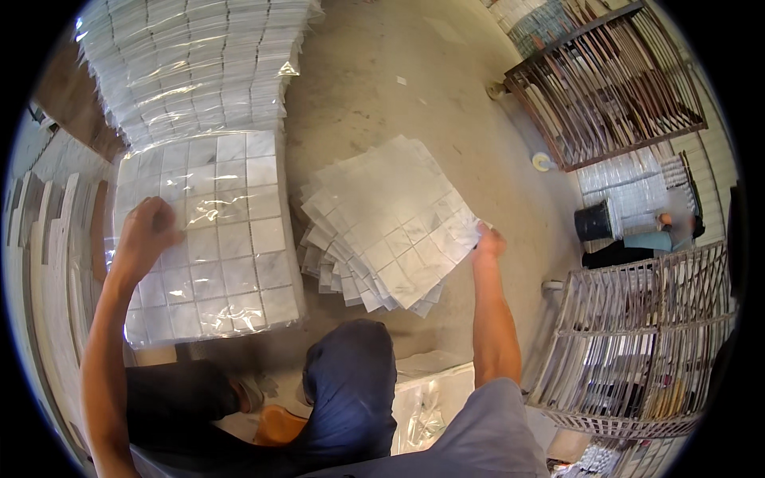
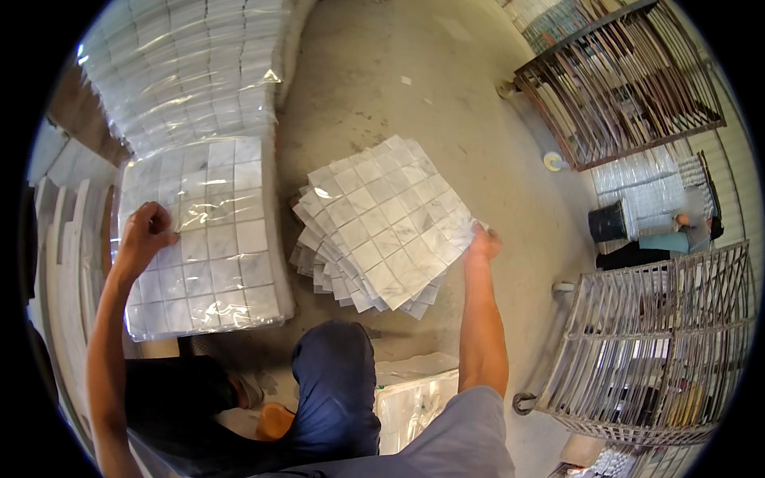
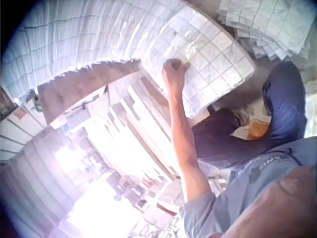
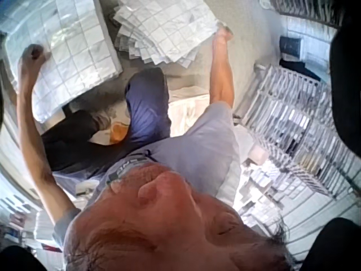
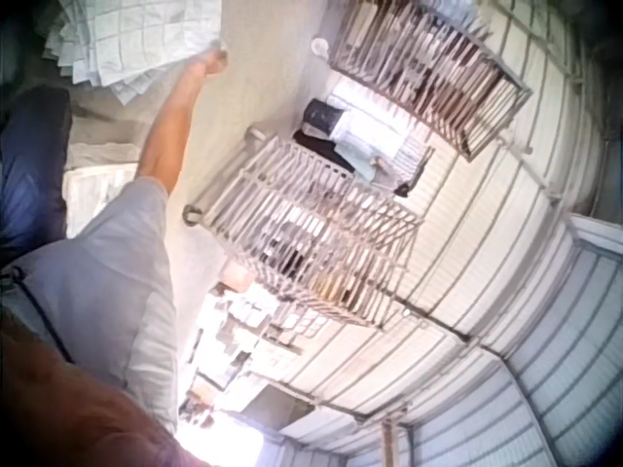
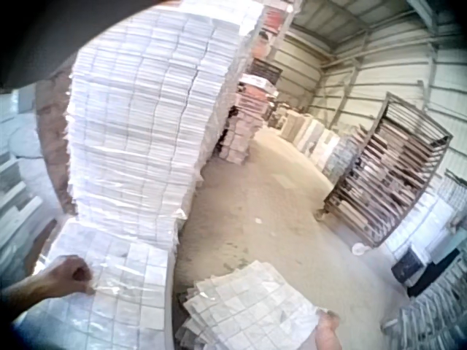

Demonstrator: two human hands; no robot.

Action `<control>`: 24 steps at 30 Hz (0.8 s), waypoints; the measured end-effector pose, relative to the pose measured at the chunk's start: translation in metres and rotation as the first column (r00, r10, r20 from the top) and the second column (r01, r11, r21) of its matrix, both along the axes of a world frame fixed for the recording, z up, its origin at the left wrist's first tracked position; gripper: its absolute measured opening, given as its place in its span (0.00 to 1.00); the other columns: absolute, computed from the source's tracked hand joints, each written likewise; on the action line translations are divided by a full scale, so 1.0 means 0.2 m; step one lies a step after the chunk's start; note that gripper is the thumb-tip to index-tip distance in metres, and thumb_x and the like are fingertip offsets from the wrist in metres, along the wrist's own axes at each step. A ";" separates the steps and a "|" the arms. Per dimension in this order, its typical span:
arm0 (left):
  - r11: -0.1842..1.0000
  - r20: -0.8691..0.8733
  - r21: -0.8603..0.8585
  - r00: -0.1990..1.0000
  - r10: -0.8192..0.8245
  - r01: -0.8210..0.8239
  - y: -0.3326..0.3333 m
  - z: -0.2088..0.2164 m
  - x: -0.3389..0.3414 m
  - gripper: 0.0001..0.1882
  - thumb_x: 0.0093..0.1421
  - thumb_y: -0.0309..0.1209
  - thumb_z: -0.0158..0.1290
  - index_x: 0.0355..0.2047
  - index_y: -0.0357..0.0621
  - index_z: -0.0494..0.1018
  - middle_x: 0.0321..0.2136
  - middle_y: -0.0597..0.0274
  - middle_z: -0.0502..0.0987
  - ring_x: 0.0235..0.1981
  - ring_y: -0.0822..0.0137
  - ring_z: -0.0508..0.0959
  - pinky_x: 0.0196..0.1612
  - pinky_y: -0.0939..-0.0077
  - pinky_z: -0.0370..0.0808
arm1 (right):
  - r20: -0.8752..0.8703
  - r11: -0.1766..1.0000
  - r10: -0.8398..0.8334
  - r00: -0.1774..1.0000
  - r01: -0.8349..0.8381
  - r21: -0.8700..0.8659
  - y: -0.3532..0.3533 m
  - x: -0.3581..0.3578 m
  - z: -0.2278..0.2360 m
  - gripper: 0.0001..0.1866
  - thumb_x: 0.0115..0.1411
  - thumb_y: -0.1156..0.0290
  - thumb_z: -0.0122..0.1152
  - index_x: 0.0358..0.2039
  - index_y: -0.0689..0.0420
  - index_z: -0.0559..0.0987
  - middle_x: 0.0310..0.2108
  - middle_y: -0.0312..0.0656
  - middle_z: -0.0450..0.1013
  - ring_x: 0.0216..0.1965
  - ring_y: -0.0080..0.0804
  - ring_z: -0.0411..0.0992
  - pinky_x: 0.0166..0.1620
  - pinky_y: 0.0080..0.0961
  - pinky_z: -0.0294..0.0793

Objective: The person sits on the floor and repeatedly picks up sheets of white tiles, places them into clear plastic bags, and stacks the packaged units. The person also discards empty plastic bags into a nearby bin.

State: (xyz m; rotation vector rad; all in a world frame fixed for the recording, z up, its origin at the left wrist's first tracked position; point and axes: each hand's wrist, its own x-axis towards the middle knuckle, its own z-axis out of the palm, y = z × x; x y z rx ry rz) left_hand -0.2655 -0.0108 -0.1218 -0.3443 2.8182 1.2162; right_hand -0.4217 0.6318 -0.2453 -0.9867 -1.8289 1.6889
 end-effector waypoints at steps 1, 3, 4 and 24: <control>1.000 -0.019 0.015 1.000 0.005 -0.005 0.00 0.01 0.01 0.14 0.41 0.22 0.61 0.28 0.36 0.68 0.26 0.58 0.69 0.30 0.65 0.70 0.37 0.72 0.69 | -0.047 0.969 0.070 0.996 -0.079 -0.234 -0.05 -0.01 0.08 0.10 0.53 0.79 0.65 0.36 0.68 0.77 0.34 0.47 0.76 0.31 0.38 0.76 0.34 0.38 0.79; 0.999 -0.055 0.039 0.998 -0.015 0.017 0.03 -0.01 -0.01 0.14 0.41 0.22 0.61 0.27 0.36 0.68 0.26 0.57 0.69 0.30 0.63 0.71 0.37 0.71 0.69 | 0.084 0.943 0.189 0.978 -0.157 -0.294 0.03 -0.04 0.12 0.14 0.54 0.80 0.64 0.41 0.69 0.76 0.39 0.49 0.76 0.36 0.41 0.77 0.40 0.41 0.80; 0.999 -0.065 0.024 0.998 -0.026 0.028 0.03 -0.01 -0.02 0.14 0.41 0.22 0.61 0.27 0.36 0.68 0.27 0.56 0.70 0.30 0.62 0.71 0.37 0.70 0.69 | 0.146 0.922 0.256 0.956 -0.196 -0.333 0.04 -0.05 0.14 0.16 0.54 0.81 0.63 0.44 0.70 0.75 0.41 0.50 0.76 0.38 0.43 0.77 0.43 0.42 0.80; 0.979 -0.376 0.166 0.925 -0.051 0.121 0.24 0.11 0.13 0.15 0.54 0.31 0.59 0.41 0.38 0.76 0.38 0.49 0.79 0.40 0.52 0.79 0.42 0.64 0.76 | -0.307 0.676 0.735 0.605 -0.619 0.399 -1.17 0.57 1.90 0.16 0.59 0.82 0.58 0.48 0.72 0.75 0.45 0.45 0.76 0.45 0.31 0.75 0.50 0.25 0.71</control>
